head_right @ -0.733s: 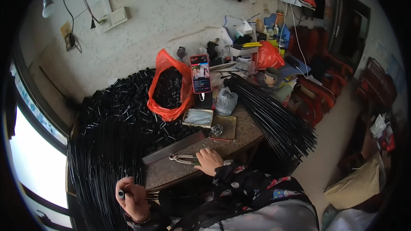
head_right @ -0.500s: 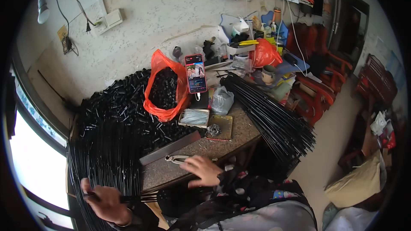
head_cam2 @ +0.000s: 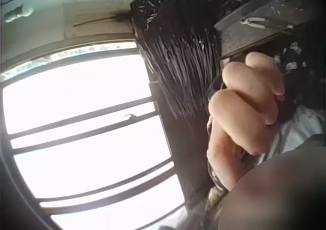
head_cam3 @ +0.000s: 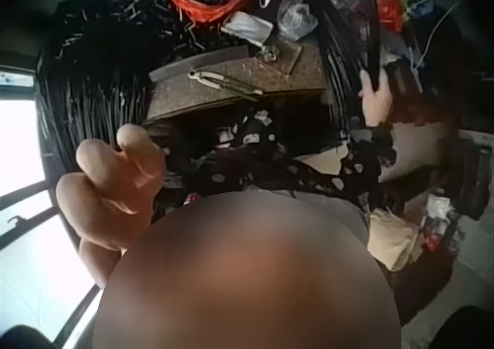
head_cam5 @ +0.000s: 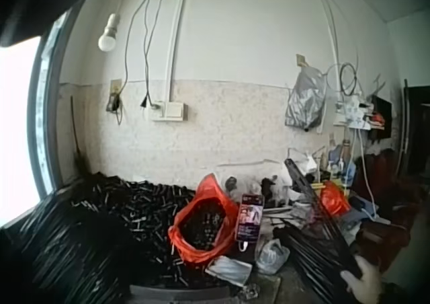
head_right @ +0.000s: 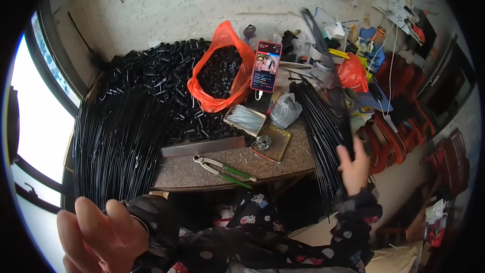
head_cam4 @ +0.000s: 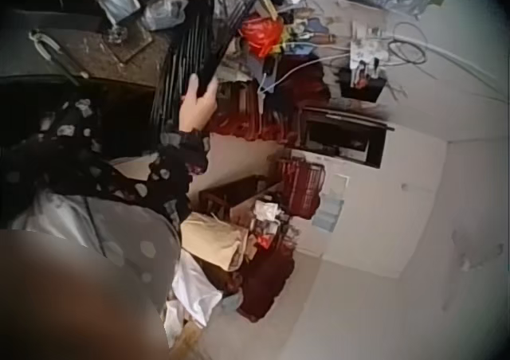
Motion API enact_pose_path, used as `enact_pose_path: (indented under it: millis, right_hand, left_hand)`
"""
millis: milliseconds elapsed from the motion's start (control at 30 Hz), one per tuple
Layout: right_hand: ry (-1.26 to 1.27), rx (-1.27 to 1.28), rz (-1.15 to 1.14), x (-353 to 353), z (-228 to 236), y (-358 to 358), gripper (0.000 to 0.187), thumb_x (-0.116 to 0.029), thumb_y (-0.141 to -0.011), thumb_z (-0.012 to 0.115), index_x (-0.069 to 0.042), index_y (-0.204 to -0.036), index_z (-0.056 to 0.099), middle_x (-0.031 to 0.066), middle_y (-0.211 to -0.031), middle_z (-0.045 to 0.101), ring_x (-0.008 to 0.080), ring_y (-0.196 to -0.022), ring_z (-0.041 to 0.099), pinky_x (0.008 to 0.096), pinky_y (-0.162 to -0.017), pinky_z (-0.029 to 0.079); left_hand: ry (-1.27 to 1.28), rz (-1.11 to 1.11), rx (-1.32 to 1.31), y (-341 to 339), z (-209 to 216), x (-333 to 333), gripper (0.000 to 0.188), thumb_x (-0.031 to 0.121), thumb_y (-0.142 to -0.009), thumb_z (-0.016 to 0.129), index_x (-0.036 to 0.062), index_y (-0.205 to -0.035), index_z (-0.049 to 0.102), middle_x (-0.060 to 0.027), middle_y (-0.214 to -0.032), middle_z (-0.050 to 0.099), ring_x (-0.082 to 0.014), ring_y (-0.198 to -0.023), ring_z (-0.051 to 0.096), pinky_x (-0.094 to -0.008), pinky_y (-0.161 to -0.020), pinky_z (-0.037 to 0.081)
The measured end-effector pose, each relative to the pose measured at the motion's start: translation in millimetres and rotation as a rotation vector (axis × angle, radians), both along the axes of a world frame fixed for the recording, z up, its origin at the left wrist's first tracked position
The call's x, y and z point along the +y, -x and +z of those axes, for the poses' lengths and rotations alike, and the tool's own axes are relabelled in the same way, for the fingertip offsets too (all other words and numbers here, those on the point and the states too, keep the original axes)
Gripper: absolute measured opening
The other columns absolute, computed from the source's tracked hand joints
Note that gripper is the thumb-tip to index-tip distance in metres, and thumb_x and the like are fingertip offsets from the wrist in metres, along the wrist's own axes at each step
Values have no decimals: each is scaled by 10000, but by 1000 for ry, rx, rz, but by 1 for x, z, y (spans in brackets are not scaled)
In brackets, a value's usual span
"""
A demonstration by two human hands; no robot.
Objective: Manually processing and assembling black wiring components using a crimping tool and an assembly jig on a workbench.
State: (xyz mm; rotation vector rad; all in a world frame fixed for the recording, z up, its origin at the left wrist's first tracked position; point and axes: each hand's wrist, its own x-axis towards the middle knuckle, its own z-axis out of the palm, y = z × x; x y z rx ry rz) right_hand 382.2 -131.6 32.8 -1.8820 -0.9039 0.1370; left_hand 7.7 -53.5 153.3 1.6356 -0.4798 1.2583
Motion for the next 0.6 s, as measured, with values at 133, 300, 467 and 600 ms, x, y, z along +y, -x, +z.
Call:
enact_pose_path:
  millis: [133,300,467,600]
  right_hand:
    - [197,-504,-113,-16,-33,-112,358,-179,-812,618,-36,-1131,540,112,-900,586,242,-712,542,323,-638,434]
    - [490,-561,134,-1,-114,-160,604,-414,-785,607,-117,-1281,433,202,-1247,447,395,-1120,433,446,-921,362]
    - [664,-378,80,2,-112,-132,714,-503,-806,550,-149,-1376,306,190,-1356,356,379,-1242,326,460,-980,311]
    - [526,-655,22,7,-75,-78,673,-376,-775,630,-68,-1315,374,189,-1317,400,367,-1225,347,454,-990,300]
  left_hand:
    - [52,-117,-6,-19,4,-1,211,397,-776,668,333,-973,633,63,-1006,425,-140,-965,338,-346,-804,294]
    - [47,-11,67,-4,-18,23,243,370,-765,652,225,-955,611,13,-1005,472,-156,-916,405,-355,-803,334]
    - [-21,1129,905,64,-74,108,293,95,-767,589,-18,-1036,554,-160,-1030,577,-299,-968,535,-345,-857,406]
    - [-137,1843,1829,199,-196,145,577,110,-783,597,-8,-1296,361,-204,-1233,455,-350,-1080,480,-434,-903,409]
